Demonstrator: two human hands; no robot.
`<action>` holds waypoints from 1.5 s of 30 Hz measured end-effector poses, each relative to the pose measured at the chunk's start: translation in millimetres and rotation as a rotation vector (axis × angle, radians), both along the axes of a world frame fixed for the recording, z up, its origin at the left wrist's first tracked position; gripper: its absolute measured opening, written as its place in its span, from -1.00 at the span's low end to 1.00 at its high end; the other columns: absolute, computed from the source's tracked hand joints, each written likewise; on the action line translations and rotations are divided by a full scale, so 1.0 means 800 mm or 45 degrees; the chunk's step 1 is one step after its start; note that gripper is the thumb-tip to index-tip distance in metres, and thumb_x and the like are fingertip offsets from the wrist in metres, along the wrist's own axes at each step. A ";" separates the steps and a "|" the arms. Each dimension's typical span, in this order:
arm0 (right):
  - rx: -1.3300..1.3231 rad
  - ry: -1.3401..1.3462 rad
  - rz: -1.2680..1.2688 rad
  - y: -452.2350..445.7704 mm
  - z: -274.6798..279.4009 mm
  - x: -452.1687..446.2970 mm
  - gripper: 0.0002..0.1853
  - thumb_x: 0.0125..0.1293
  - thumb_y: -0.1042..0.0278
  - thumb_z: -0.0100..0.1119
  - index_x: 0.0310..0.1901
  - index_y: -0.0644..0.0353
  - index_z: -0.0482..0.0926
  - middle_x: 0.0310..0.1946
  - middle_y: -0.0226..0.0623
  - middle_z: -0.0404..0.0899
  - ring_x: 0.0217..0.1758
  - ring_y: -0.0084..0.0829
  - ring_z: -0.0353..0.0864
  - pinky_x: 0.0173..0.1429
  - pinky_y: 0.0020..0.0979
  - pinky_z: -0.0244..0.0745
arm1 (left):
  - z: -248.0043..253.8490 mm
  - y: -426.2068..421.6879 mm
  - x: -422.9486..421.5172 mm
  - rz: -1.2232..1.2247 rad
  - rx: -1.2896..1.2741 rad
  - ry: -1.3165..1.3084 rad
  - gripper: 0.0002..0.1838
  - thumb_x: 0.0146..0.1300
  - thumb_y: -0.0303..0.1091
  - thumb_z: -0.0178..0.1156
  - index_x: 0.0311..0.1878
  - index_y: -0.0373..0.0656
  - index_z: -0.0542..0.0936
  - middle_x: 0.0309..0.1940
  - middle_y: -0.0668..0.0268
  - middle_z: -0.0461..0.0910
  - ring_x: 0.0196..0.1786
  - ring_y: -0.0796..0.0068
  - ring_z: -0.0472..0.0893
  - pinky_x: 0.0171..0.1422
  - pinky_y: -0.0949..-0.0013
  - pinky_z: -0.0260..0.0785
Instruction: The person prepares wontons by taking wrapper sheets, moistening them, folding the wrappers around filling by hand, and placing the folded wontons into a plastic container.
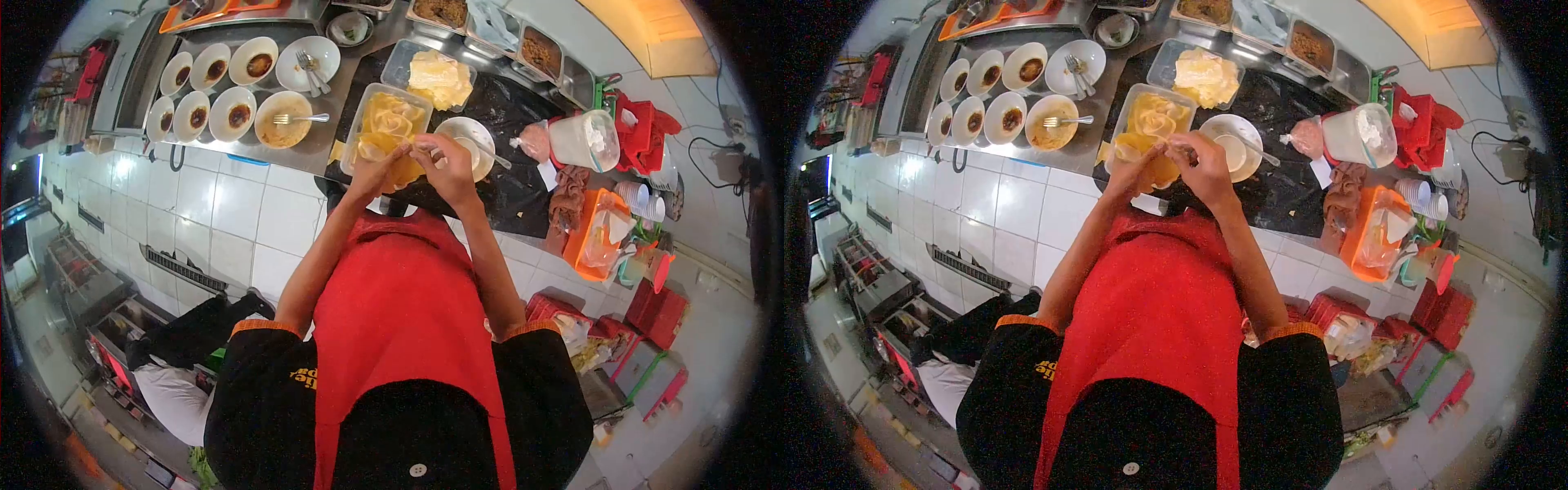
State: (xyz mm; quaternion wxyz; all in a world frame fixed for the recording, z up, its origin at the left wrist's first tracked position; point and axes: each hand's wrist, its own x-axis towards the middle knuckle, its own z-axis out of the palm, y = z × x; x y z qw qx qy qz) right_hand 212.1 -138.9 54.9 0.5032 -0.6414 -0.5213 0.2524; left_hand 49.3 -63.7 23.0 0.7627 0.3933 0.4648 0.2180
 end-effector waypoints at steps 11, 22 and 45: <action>-0.597 -1.060 -0.130 -0.089 -0.095 0.086 -0.55 0.15 0.14 0.48 0.08 0.08 0.72 0.46 -0.02 0.26 0.55 0.04 0.17 0.50 0.03 0.10 | -0.033 -0.008 0.008 0.225 -0.203 -0.349 -0.49 0.29 -0.26 0.47 0.21 -0.20 0.51 0.03 0.26 0.66 0.05 0.36 0.71 0.07 0.24 0.65; -0.056 -0.564 0.225 -0.041 0.028 0.018 -0.51 0.29 0.07 0.40 0.27 -0.19 0.66 0.61 0.06 0.03 0.64 0.09 0.03 0.62 0.05 -0.11 | -0.008 -0.021 0.008 -0.053 -0.030 -0.091 -0.46 0.31 -0.23 0.43 0.28 -0.16 0.47 0.07 0.27 0.65 -0.01 0.43 0.70 -0.10 0.36 0.62; -0.053 0.727 0.049 -0.019 -0.008 0.017 -0.72 0.36 0.64 0.31 0.09 0.41 0.62 -0.15 -0.26 0.75 -0.09 -0.52 0.74 0.04 -0.50 0.65 | 0.018 -0.020 0.010 0.091 0.194 -0.163 -0.44 0.36 -0.18 0.39 0.30 -0.20 0.45 0.14 0.24 0.62 0.11 0.42 0.67 0.14 0.35 0.57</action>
